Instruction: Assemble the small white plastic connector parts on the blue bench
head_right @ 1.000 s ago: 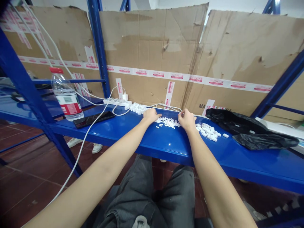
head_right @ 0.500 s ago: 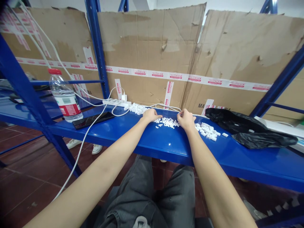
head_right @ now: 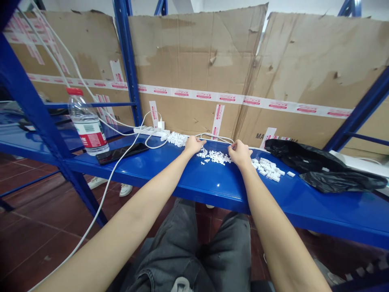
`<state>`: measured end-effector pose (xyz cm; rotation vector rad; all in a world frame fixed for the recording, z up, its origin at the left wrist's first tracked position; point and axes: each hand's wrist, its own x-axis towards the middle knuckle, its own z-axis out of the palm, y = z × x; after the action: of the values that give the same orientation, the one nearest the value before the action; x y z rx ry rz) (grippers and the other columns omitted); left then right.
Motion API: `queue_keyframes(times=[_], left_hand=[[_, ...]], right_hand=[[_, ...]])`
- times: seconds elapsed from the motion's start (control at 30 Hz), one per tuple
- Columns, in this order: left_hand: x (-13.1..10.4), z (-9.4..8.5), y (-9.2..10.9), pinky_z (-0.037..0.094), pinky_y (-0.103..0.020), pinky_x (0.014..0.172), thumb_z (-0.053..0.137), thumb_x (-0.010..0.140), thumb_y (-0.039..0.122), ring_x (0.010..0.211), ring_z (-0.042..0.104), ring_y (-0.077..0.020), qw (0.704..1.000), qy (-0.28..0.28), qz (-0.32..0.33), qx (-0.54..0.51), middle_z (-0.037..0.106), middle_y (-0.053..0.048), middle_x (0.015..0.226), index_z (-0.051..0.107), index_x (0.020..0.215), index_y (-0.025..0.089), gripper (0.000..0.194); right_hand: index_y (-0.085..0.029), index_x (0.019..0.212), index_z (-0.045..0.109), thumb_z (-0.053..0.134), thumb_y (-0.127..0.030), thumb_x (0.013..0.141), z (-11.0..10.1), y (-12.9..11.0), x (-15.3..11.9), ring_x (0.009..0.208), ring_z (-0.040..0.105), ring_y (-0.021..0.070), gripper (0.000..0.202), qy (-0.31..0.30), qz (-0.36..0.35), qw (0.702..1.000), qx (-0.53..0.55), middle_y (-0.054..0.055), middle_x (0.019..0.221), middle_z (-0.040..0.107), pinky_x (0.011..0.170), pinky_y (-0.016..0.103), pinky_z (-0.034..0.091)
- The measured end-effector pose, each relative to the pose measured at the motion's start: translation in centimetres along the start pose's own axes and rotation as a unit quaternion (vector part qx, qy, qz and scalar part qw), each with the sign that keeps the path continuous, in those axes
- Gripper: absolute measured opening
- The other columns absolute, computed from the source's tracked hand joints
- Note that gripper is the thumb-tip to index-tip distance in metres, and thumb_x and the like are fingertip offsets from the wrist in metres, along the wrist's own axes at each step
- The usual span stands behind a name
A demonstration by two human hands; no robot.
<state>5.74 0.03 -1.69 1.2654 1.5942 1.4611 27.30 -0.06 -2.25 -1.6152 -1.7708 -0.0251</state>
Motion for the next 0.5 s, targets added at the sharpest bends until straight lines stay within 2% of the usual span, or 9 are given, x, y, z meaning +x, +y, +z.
queue_keyframes(times=[0.07, 0.13, 0.2, 0.37, 0.5], left_hand=[[0.4, 0.1, 0.2, 0.056, -0.035, 0.082, 0.074, 0.089, 0.030, 0.092, 0.067, -0.0196, 0.997, -0.004, -0.040, -0.071, 0.070, -0.006, 0.093, 0.066, 0.084, 0.015, 0.018], [0.7, 0.2, 0.6, 0.059, -0.035, 0.077, 0.065, 0.097, 0.034, 0.087, 0.067, -0.0170, 0.985, -0.012, -0.084, -0.152, 0.069, -0.006, 0.103, 0.066, 0.106, 0.014, 0.022], [1.0, 0.1, 0.9, 0.060, -0.036, 0.078, 0.062, 0.099, 0.035, 0.091, 0.068, -0.0182, 0.964, -0.022, -0.121, -0.234, 0.067, -0.008, 0.112, 0.063, 0.120, 0.014, 0.030], [1.4, -0.2, 1.1, 0.060, -0.041, 0.086, 0.062, 0.099, 0.035, 0.102, 0.067, -0.0216, 0.901, -0.040, -0.182, -0.392, 0.064, -0.011, 0.124, 0.061, 0.127, 0.016, 0.034], [1.2, -0.4, 1.0, 0.060, -0.039, 0.084, 0.062, 0.099, 0.035, 0.099, 0.067, -0.0205, 0.852, -0.047, -0.208, -0.477, 0.065, -0.010, 0.122, 0.062, 0.126, 0.016, 0.033]], right_hand=[[-0.023, 0.087, 0.057, 0.057, -0.034, 0.087, 0.0, 0.0, 0.0, 0.102, 0.064, 0.0320, 0.011, 0.001, 0.001, 1.000, -0.001, 0.009, 0.093, 0.074, 0.092, 0.046, 0.041], [-0.023, 0.087, 0.057, 0.057, -0.034, 0.087, 0.0, 0.0, 0.0, 0.102, 0.064, 0.0318, 0.011, 0.000, 0.002, 1.000, 0.000, 0.009, 0.094, 0.074, 0.092, 0.046, 0.041], [-0.023, 0.087, 0.057, 0.057, -0.034, 0.087, 0.0, -0.1, 0.0, 0.101, 0.065, 0.0314, 0.011, 0.000, 0.003, 1.000, 0.000, 0.008, 0.093, 0.075, 0.092, 0.046, 0.041], [-0.023, 0.086, 0.058, 0.057, -0.034, 0.087, 0.0, 0.0, -0.1, 0.100, 0.065, 0.0312, 0.011, 0.001, -0.003, 1.000, 0.000, 0.008, 0.091, 0.074, 0.091, 0.045, 0.041], [-0.023, 0.086, 0.058, 0.058, -0.033, 0.086, 0.0, -0.1, -0.1, 0.101, 0.065, 0.0312, 0.011, 0.000, -0.001, 1.000, 0.000, 0.008, 0.092, 0.074, 0.091, 0.044, 0.041]])
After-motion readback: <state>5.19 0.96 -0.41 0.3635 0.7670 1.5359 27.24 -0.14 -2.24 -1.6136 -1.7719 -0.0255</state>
